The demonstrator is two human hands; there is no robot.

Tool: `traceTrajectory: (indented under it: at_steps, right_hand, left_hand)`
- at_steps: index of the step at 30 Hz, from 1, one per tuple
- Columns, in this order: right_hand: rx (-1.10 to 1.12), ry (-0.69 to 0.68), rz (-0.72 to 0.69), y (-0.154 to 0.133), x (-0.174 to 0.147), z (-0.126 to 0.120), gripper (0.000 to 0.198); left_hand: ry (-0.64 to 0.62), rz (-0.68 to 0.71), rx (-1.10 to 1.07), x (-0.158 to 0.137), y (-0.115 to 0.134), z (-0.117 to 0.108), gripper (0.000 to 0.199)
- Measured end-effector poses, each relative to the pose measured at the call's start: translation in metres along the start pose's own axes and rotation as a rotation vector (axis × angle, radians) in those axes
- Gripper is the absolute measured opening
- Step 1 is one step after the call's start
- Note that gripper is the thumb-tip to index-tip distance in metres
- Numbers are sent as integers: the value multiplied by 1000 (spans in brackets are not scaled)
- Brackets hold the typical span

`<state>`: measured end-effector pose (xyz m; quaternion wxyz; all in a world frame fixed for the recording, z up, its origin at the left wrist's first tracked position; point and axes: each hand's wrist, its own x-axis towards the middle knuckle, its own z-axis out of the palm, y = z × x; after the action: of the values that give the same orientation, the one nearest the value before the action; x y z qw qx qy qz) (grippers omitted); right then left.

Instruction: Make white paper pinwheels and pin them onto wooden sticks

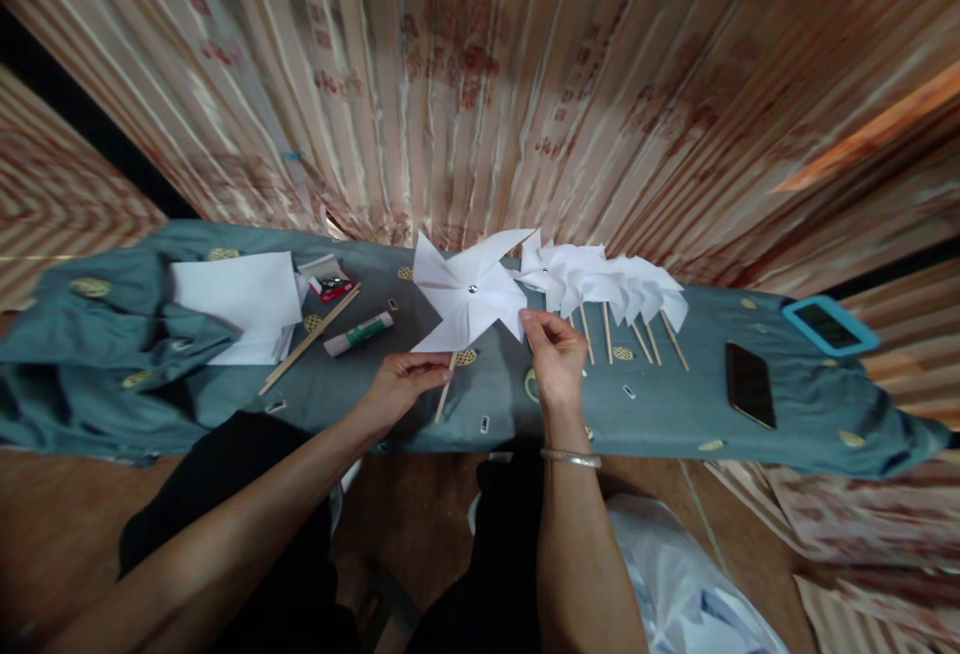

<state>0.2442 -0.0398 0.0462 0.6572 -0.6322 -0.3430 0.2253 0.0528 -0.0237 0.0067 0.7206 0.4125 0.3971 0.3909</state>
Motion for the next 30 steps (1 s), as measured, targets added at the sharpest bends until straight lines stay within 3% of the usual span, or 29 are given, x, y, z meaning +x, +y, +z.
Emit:
traceTrajectory:
  at_steps: [11,30]
  right_hand:
    - [19,-69,71,5,-12,6,31]
    - [62,-161,179,1,-28,15,28]
  left_hand:
    - [73,21,-29,2,1,1,26]
    - [75,30,-38,4,1,1,29]
